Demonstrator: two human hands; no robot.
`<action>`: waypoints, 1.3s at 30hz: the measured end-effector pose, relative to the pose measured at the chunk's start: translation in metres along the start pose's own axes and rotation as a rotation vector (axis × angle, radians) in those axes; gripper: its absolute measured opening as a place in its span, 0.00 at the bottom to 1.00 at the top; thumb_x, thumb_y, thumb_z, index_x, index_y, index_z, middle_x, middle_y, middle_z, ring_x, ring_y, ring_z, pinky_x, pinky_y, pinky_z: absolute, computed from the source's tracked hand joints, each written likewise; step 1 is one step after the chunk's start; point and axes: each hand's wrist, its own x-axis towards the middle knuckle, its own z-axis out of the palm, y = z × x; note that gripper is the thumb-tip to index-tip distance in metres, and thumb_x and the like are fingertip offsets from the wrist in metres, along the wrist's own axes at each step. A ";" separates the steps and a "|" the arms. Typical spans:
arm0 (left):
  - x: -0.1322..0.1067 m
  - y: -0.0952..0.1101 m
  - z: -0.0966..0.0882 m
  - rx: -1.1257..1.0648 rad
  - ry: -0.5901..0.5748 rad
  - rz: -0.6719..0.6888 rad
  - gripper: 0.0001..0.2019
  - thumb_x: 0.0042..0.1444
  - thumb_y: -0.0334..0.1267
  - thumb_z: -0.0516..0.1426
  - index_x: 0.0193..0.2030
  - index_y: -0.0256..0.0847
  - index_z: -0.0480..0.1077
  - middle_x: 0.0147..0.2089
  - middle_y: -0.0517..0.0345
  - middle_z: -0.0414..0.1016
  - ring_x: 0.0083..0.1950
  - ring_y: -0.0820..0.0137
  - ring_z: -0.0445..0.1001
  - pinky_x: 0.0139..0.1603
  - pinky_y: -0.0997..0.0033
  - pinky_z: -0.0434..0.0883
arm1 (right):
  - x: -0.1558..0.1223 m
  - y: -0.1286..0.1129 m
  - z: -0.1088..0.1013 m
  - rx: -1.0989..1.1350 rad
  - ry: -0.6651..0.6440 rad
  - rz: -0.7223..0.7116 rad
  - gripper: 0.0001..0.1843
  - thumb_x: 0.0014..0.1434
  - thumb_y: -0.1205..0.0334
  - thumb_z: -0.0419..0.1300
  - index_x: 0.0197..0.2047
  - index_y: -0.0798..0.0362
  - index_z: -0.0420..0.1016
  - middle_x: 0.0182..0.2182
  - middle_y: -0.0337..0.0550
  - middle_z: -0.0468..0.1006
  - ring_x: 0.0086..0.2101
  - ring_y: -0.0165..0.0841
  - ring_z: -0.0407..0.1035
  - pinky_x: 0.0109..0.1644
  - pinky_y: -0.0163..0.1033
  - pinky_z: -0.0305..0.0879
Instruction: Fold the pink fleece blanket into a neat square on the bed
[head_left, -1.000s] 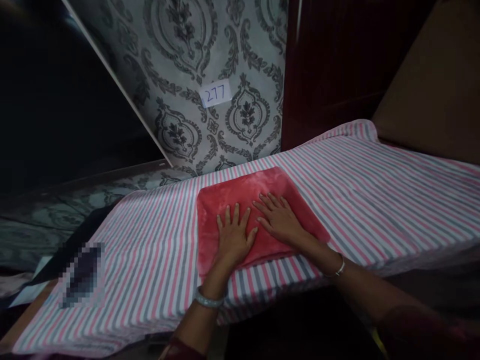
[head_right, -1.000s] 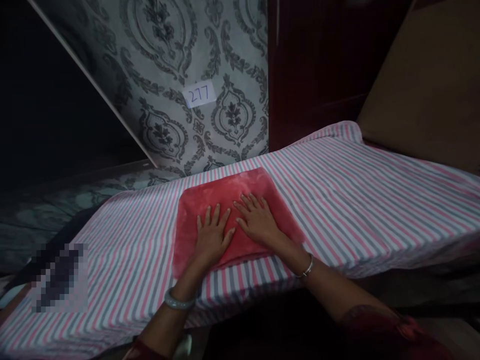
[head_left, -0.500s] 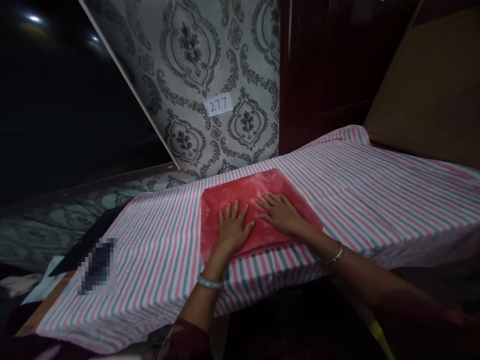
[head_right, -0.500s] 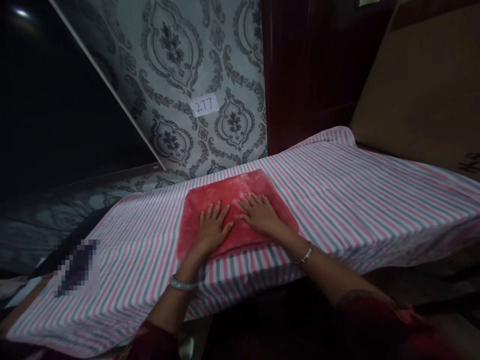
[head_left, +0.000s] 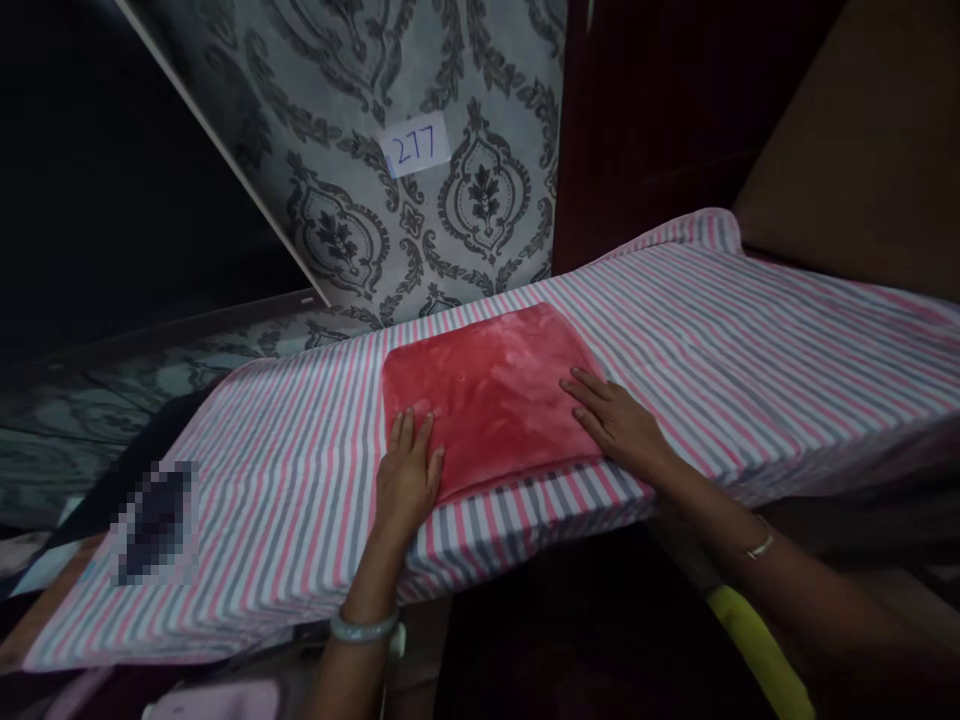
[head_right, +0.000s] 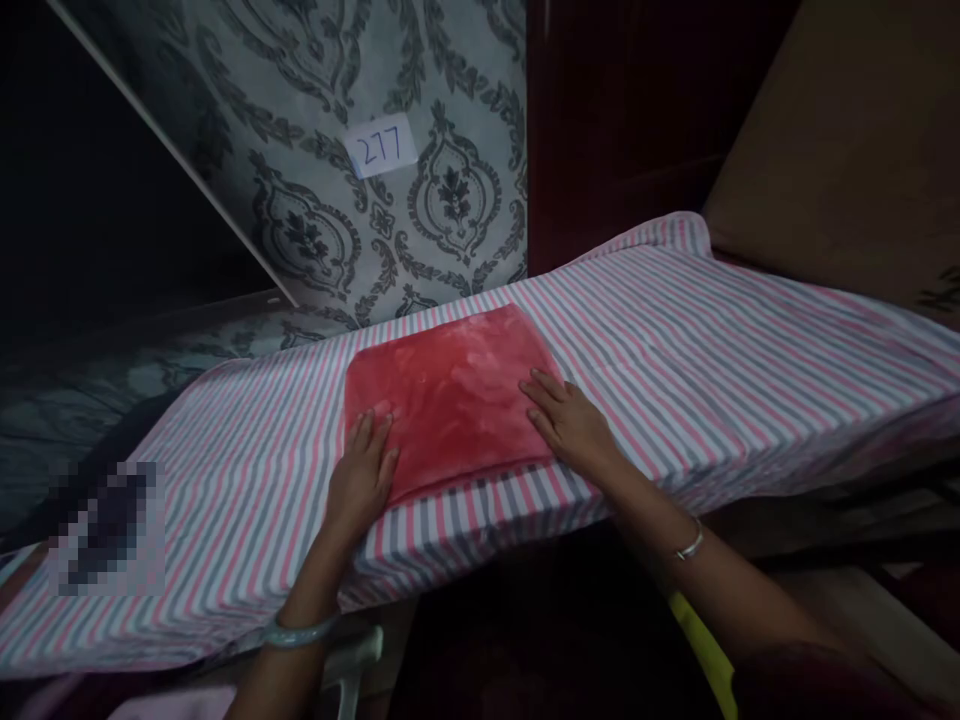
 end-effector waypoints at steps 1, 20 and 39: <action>0.000 0.000 0.001 -0.001 0.007 0.000 0.26 0.68 0.46 0.48 0.69 0.39 0.62 0.74 0.43 0.57 0.76 0.52 0.50 0.72 0.45 0.58 | -0.001 -0.001 0.000 0.010 0.009 0.012 0.26 0.72 0.52 0.44 0.68 0.47 0.65 0.68 0.46 0.62 0.64 0.42 0.62 0.66 0.56 0.61; -0.040 -0.015 -0.027 0.100 0.081 0.266 0.35 0.59 0.42 0.60 0.71 0.41 0.54 0.72 0.34 0.56 0.71 0.45 0.58 0.66 0.39 0.63 | -0.042 0.008 -0.023 0.072 -0.045 -0.050 0.44 0.61 0.57 0.59 0.76 0.44 0.43 0.73 0.52 0.45 0.64 0.49 0.60 0.60 0.53 0.68; -0.038 -0.023 -0.033 0.110 0.192 0.341 0.27 0.50 0.25 0.55 0.59 0.36 0.64 0.55 0.40 0.70 0.58 0.52 0.70 0.59 0.48 0.72 | -0.029 0.018 -0.023 0.019 0.046 -0.141 0.37 0.55 0.70 0.53 0.68 0.50 0.59 0.63 0.51 0.67 0.60 0.45 0.65 0.62 0.55 0.66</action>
